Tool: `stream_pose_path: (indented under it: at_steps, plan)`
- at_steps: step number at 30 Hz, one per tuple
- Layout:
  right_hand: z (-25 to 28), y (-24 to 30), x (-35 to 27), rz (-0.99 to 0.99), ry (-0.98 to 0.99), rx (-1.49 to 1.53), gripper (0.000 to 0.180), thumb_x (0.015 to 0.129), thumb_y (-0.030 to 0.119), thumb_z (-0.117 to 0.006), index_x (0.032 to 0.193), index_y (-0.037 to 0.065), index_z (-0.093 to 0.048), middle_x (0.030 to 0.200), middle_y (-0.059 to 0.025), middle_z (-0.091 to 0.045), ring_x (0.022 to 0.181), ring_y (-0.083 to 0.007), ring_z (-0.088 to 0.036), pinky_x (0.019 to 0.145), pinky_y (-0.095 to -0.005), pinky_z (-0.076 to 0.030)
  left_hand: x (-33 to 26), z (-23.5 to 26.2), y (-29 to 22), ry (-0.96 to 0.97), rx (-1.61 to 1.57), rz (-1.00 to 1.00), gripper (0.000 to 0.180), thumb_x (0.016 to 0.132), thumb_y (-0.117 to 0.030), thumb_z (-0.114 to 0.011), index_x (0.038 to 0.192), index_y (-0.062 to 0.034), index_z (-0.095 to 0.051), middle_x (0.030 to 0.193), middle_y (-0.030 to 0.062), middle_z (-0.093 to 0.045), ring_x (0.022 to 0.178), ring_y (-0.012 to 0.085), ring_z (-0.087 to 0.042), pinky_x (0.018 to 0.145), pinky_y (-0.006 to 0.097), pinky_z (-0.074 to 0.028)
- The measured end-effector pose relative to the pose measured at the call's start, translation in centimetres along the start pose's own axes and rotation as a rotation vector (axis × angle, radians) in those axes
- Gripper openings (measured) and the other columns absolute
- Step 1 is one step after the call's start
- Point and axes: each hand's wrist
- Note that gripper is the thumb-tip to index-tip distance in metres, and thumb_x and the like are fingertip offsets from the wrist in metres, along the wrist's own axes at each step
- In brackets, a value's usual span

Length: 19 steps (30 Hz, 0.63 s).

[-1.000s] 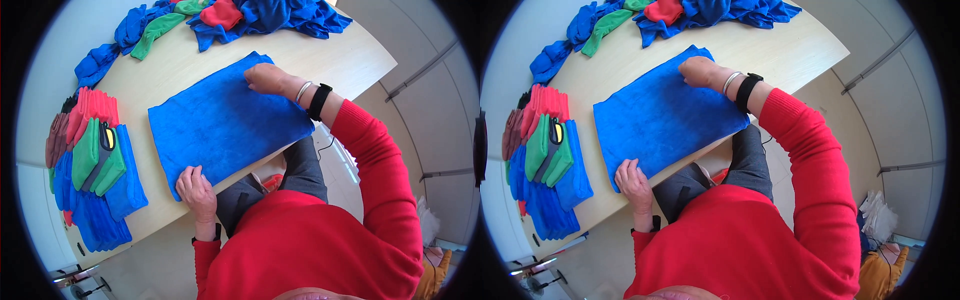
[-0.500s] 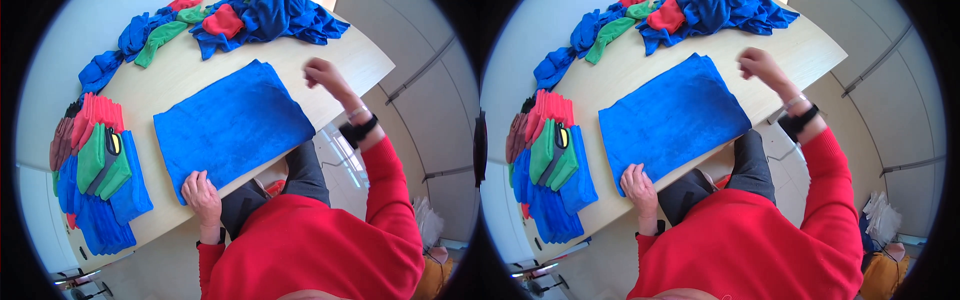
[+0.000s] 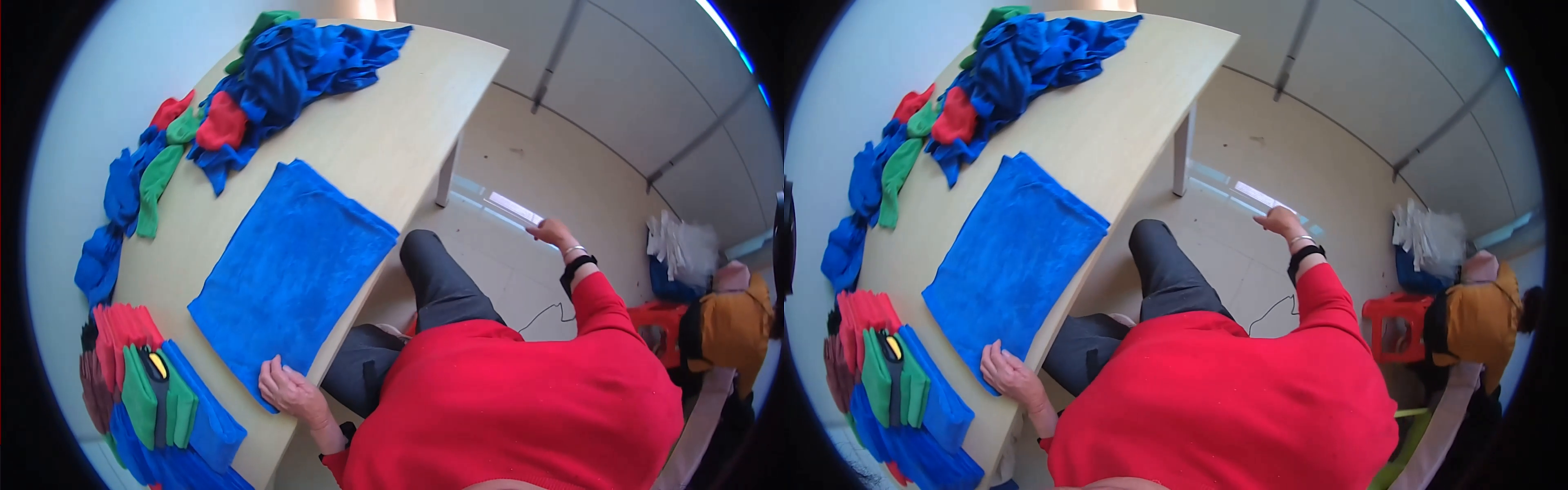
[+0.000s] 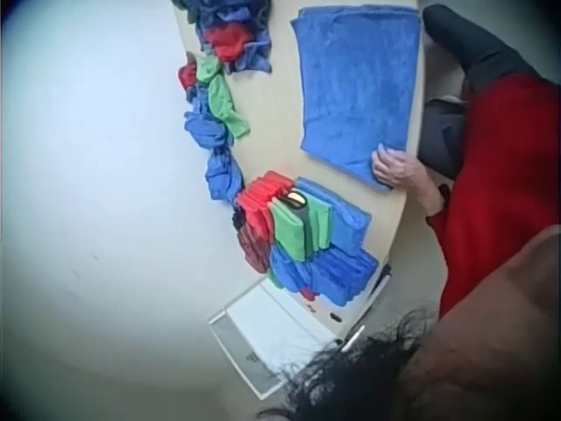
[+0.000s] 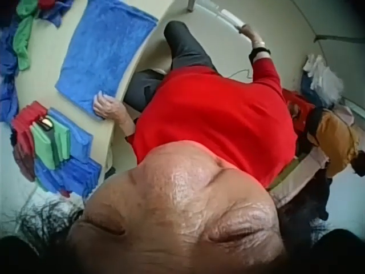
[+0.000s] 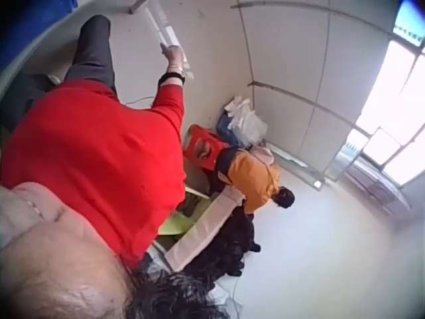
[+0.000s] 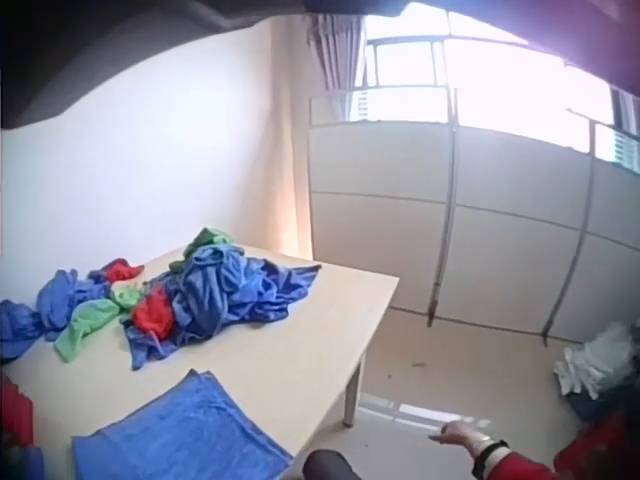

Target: The person folds a grey cloth, a green cloth, and a blue cloth one at a time by hand. For each cloth, they spread it flat on the table, fold it into a smaller rectangle, and place it onto a stack of similarly colored cloths.

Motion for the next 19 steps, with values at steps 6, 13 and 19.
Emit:
stream_pose_path:
  at_steps: [6, 13, 19]
  plan:
    - [1.3, 4.0, 3.0, 0.274, -0.459, 0.112, 0.014, 0.08, 0.015, -0.055, 0.074, 0.006, -0.064, 0.098, -0.0163, -0.064, 0.094, -0.0292, -0.061, 0.079, -0.0344, -0.048, 0.1, 0.7, -0.3, 0.02, 0.007, -0.006, 0.019, 0.09, -0.009, -0.048, 0.102, -0.0005, -0.059, 0.106, 0.0164, -0.057, 0.101, 0.0338, -0.052, 0.089, 0.043, -0.039]
    - [9.5, 18.8, -2.9, 0.682, -0.572, 0.101, 0.01, 0.082, -0.001, -0.053, 0.081, 0.005, -0.061, 0.105, -0.0121, -0.064, 0.101, -0.0261, -0.06, 0.084, -0.0316, -0.047, 0.2, 2.1, 0.9, 0.079, -0.246, 0.068, 0.02, 0.089, -0.009, -0.051, 0.105, 0.0004, -0.059, 0.112, 0.0169, -0.057, 0.106, 0.033, -0.053, 0.093, 0.042, -0.038]
    - [7.9, 31.9, -8.9, 1.239, -0.325, 0.462, 0.012, 0.087, 0.006, -0.057, 0.097, 0.006, -0.063, 0.107, -0.0104, -0.064, 0.1, -0.024, -0.062, 0.086, -0.03, -0.048, 4.1, 3.8, 1.8, 0.207, -0.091, 0.009, 0.03, 0.088, -0.015, -0.057, 0.117, -0.0045, -0.059, 0.127, 0.0191, -0.051, 0.122, 0.0308, -0.046, 0.104, 0.042, -0.032]
Point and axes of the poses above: each hand's wrist, its own x-axis towards the middle knuckle, its own z-axis out of the back of the hand, y = z × x
